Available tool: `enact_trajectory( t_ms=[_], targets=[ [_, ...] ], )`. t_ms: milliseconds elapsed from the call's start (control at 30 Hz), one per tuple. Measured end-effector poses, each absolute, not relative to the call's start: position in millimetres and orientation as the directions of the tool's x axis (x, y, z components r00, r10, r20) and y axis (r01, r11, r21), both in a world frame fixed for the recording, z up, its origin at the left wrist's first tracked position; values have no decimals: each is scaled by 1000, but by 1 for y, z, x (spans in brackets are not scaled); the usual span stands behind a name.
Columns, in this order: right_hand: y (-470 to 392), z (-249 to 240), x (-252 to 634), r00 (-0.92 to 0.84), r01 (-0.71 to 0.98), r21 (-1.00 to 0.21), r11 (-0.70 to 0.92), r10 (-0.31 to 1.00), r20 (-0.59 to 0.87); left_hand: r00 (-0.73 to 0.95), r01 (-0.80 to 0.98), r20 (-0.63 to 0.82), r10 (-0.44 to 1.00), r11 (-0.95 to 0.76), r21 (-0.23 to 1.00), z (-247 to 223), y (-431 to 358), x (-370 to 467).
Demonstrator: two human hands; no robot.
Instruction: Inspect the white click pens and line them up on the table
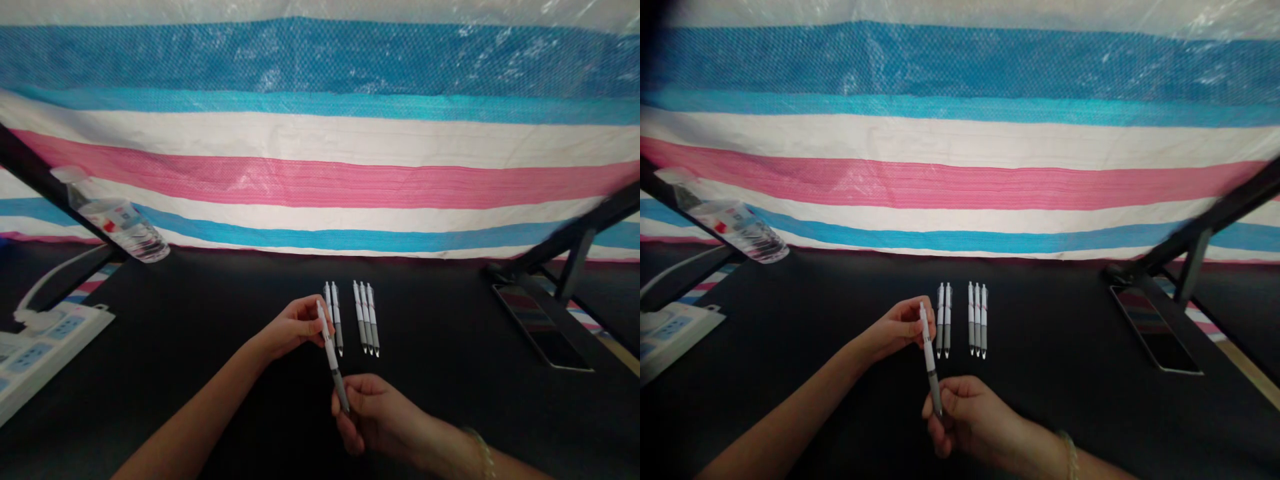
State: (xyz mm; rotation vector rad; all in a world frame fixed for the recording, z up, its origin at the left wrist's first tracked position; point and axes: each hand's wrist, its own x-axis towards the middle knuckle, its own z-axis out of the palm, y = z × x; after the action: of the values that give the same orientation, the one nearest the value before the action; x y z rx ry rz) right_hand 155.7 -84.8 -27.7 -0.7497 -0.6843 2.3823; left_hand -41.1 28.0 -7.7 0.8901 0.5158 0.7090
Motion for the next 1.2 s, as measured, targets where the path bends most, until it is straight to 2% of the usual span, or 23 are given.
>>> enact_trajectory(
  t_ms=[133,300,500,700,900,1100,1200],
  targets=[
    [-85,-27,157,-717,-335,-583,-741,601,-352,643,-354,-118,757,430,831,-5,28,-42],
    [-86,-30,158,-715,-289,-627,-723,599,-361,655,-363,-124,745,455,813,-6,27,-41],
    [-84,-25,158,-716,-313,-572,-758,584,-382,644,-380,-123,755,456,805,-5,27,-39],
    [-84,-23,160,-725,-205,-638,-743,553,-411,629,-401,-118,768,451,798,-8,28,-39],
    [-82,-24,161,-723,-279,-583,-763,566,-395,613,-404,-121,780,442,800,-7,28,-39],
    [-82,-23,158,-685,-288,-638,-714,620,-383,606,-413,-115,787,435,801,-8,28,-39],
    [-82,-22,158,-683,-333,-590,-735,619,-386,593,-412,-117,797,425,806,-9,29,-40]
  ],
)
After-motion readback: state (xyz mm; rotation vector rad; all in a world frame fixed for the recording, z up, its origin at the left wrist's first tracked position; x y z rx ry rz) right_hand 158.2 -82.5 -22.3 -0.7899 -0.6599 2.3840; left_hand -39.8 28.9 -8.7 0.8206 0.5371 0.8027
